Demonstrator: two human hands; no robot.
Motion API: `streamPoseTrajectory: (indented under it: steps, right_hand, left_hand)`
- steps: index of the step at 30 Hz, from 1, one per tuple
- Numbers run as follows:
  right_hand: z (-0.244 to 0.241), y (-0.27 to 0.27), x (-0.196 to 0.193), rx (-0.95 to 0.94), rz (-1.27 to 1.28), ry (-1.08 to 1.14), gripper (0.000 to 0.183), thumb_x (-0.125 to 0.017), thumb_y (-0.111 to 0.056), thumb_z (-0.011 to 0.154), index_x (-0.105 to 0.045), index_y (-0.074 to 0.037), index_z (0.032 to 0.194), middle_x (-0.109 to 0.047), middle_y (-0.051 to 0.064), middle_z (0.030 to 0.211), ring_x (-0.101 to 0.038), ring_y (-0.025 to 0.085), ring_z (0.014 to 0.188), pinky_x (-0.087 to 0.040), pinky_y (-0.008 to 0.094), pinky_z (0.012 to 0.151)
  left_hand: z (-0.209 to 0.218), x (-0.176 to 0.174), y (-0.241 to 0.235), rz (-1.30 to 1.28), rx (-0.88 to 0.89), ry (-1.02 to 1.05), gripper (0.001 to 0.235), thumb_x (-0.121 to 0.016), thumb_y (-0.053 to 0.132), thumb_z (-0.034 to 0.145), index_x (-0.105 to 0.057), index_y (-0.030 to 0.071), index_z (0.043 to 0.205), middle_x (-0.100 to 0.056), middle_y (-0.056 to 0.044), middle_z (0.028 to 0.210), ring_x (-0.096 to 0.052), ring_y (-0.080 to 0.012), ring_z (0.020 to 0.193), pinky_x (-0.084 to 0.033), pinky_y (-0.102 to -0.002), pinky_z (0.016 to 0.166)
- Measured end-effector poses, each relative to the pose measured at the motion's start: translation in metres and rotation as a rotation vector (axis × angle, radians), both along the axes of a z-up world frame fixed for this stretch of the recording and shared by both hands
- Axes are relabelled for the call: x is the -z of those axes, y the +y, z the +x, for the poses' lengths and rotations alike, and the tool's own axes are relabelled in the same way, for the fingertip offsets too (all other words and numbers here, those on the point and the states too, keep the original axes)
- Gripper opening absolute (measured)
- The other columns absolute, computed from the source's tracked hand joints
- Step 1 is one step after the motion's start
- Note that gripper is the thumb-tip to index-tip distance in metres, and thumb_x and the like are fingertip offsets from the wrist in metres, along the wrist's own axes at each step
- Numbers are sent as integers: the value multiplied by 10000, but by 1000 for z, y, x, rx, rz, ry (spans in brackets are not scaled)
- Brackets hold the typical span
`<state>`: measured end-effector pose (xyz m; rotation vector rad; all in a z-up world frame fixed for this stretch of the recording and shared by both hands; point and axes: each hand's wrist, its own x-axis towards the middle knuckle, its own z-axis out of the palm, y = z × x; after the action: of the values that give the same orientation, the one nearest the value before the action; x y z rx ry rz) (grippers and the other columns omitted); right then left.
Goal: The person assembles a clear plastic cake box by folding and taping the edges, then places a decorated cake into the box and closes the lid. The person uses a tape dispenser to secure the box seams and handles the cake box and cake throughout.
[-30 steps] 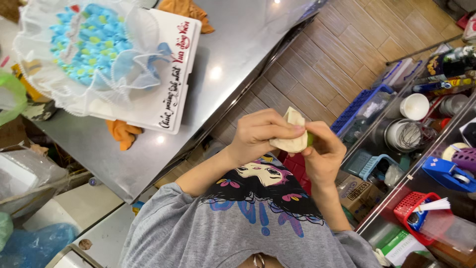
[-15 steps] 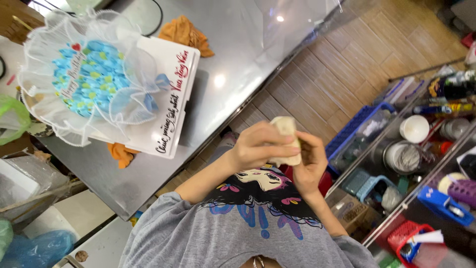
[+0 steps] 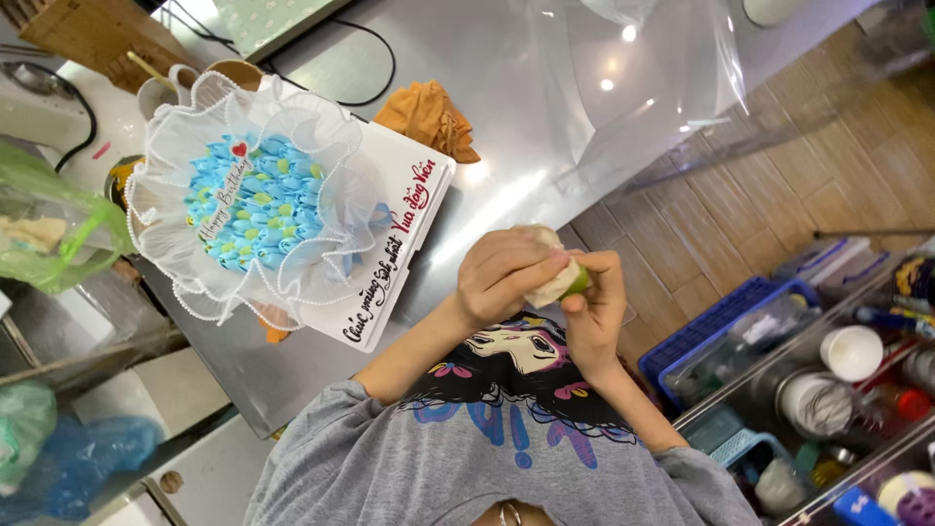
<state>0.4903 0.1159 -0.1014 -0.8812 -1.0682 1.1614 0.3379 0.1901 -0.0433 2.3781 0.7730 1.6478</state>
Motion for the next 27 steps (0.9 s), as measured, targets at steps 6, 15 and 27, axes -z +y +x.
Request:
streamPoseTrajectory:
  steps: [6, 15, 27]
  right_hand:
    - [28, 51, -21, -70, 31, -119, 630, -558, -593, 1053, -484, -16, 1296, -569, 88, 1196, -580, 141, 1088, -486, 270, 977]
    - [96, 112, -9, -272, 52, 99, 554, -659, -550, 1014, -536, -34, 1177, -651, 136, 1285, -621, 162, 1153, -516, 301, 1038]
    - [127, 163, -6, -572, -52, -108, 621, -615, -442, 1089, -516, 48, 1459, -624, 110, 1385, -603, 163, 1257, -479, 300, 1125]
  left_hand:
    - [4, 5, 23, 189, -158, 150, 284, -824, 145, 837, -756, 88, 1106, -721, 7, 1051, -658, -175, 937, -581, -348, 889]
    - [75, 6, 51, 178, -329, 130, 285, -797, 152, 934, -737, 128, 1212, -690, -22, 1219, -674, -205, 1061, -563, -329, 948]
    - [92, 27, 54, 233, -511, 243, 277, -790, 104, 876, -775, 60, 1149, -685, -38, 1222, -700, -185, 1026, -604, -331, 941]
